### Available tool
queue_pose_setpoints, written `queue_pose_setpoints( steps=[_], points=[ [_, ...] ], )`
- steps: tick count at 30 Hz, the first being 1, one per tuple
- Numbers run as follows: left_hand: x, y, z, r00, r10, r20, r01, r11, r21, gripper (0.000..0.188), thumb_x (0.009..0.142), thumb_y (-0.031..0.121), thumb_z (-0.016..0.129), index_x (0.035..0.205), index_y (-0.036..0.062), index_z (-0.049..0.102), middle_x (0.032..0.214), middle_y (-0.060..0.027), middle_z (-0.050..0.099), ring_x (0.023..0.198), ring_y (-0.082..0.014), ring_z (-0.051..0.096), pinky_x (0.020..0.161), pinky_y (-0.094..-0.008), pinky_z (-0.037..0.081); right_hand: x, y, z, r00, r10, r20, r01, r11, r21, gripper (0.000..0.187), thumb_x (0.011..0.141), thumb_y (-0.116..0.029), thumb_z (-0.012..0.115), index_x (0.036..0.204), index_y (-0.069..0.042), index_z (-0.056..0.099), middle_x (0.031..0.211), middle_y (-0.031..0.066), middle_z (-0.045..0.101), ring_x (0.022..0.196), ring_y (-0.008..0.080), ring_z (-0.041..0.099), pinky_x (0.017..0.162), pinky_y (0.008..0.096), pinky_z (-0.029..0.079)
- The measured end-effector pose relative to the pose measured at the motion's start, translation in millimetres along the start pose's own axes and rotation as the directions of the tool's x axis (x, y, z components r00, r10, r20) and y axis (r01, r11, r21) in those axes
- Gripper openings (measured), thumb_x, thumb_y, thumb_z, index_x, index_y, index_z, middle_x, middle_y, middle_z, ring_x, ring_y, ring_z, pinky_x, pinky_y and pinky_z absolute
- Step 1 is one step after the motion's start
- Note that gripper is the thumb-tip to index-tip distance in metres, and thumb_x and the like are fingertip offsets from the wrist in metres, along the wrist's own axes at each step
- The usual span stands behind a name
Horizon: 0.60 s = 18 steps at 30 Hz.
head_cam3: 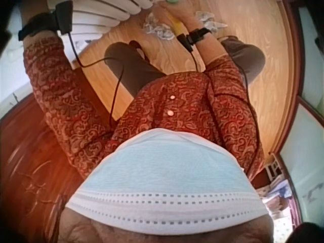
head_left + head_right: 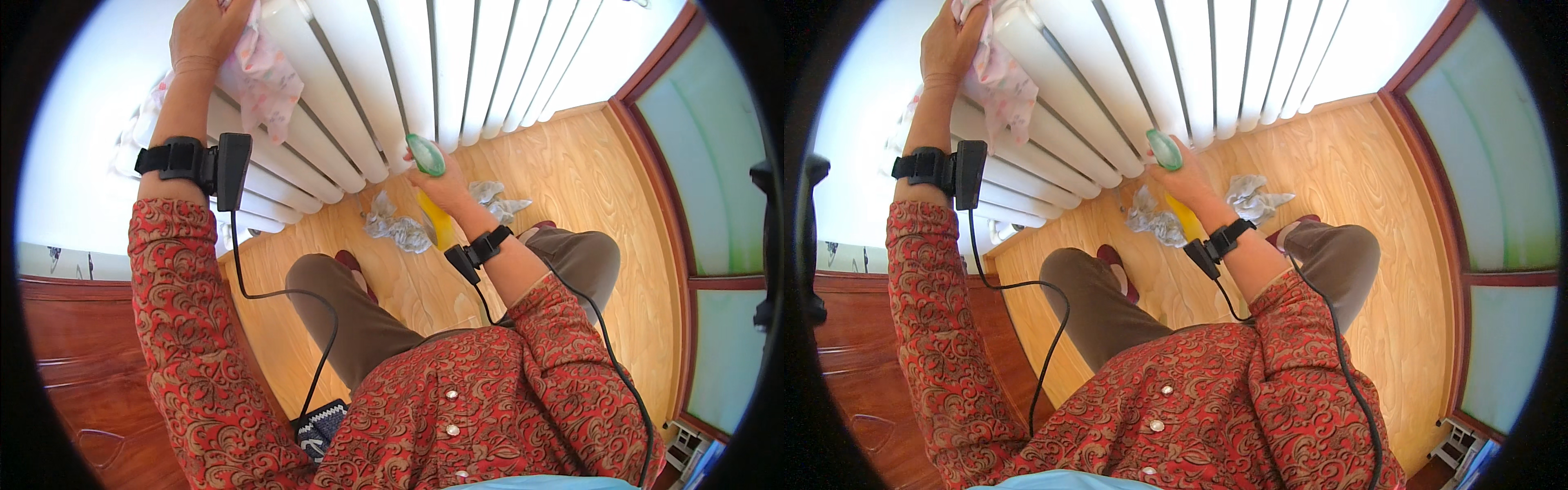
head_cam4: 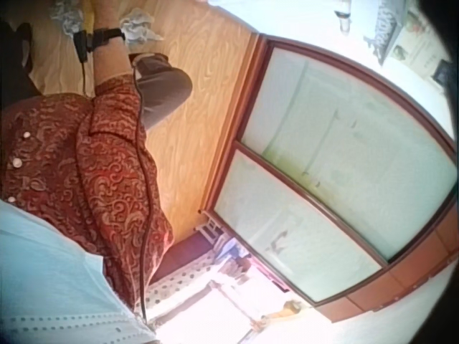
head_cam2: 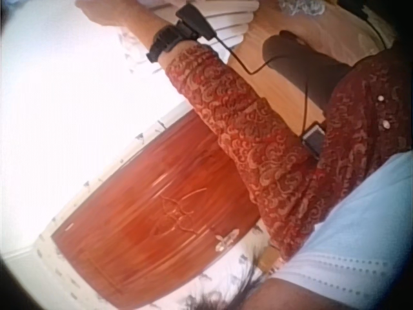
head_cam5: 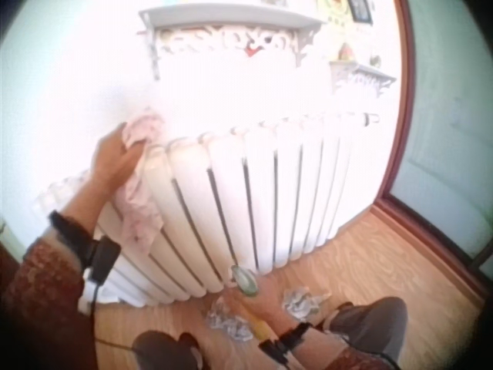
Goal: The person wipes a white wall-mounted radiator with a cloth, then sprays it with a yellow spray bottle and continues wiping the fins and pipes. The person uses both hands to clean different sections of the radiator.
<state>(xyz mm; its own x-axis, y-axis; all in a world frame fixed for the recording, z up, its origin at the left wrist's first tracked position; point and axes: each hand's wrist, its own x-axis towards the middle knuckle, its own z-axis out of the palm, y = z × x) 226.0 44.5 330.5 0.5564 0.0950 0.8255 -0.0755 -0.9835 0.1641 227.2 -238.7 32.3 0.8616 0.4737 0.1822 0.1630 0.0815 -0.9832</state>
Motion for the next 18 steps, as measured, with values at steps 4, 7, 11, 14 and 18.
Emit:
queue_pose_setpoints(
  steps=[4, 7, 11, 14, 18],
  points=[
    [3, 6, -3, 1.000, -0.007, 0.010, 0.007, 1.000, 0.012, 0.040, 0.083, 0.030, 0.061, 0.112, 0.0030, 0.063, 0.103, -0.0227, 0.068, 0.098, -0.0418, 0.064, 0.084, -0.0434, 0.051, 21, -29, 16, 0.997, -0.070, 0.017, 0.069, 0.996, 0.052, 0.031, 0.083, -0.007, 0.069, 0.113, -0.006, 0.059, 0.094, 0.0003, 0.062, 0.075, 0.0100, 0.060, 0.066, 0.0257, 0.050],
    [5, 10, -3, 1.000, -0.007, 0.014, 0.006, 0.999, 0.034, 0.039, 0.083, 0.030, 0.060, 0.111, 0.0034, 0.063, 0.103, -0.0220, 0.068, 0.097, -0.0419, 0.064, 0.084, -0.0431, 0.051, 33, -33, 26, 0.999, -0.011, 0.035, 0.008, 0.996, 0.091, 0.026, 0.081, -0.010, 0.069, 0.105, -0.005, 0.059, 0.089, 0.0034, 0.063, 0.078, 0.0138, 0.058, 0.071, 0.0305, 0.049],
    [5, 11, -4, 1.000, -0.004, 0.012, 0.004, 0.999, 0.035, 0.039, 0.083, 0.031, 0.061, 0.111, 0.0032, 0.063, 0.104, -0.0217, 0.068, 0.097, -0.0417, 0.063, 0.084, -0.0429, 0.050, 21, -4, 27, 0.999, 0.044, 0.004, -0.044, 0.996, -0.079, 0.023, 0.081, -0.013, 0.070, 0.099, -0.005, 0.058, 0.086, 0.0059, 0.062, 0.078, 0.0159, 0.057, 0.072, 0.0330, 0.048],
    [3, 10, -3, 1.000, -0.027, 0.012, 0.026, 0.999, 0.046, 0.040, 0.083, 0.032, 0.061, 0.111, 0.0028, 0.063, 0.104, -0.0214, 0.068, 0.098, -0.0408, 0.064, 0.085, -0.0422, 0.050, 4, 23, 21, 0.990, 0.143, 0.000, -0.141, 0.981, -0.134, 0.025, 0.080, -0.015, 0.070, 0.100, -0.005, 0.059, 0.084, 0.0076, 0.063, 0.077, 0.0176, 0.058, 0.072, 0.0332, 0.048],
    [4, 5, -2, 0.999, -0.042, 0.015, 0.041, 0.998, 0.055, 0.041, 0.084, 0.035, 0.061, 0.111, 0.0033, 0.063, 0.104, -0.0212, 0.068, 0.098, -0.0392, 0.065, 0.085, -0.0416, 0.050, -8, 40, 10, 0.996, 0.082, -0.035, -0.078, 0.993, 0.089, 0.023, 0.078, -0.015, 0.070, 0.097, -0.005, 0.060, 0.082, 0.0086, 0.064, 0.077, 0.0196, 0.060, 0.072, 0.0339, 0.049]
  ],
)
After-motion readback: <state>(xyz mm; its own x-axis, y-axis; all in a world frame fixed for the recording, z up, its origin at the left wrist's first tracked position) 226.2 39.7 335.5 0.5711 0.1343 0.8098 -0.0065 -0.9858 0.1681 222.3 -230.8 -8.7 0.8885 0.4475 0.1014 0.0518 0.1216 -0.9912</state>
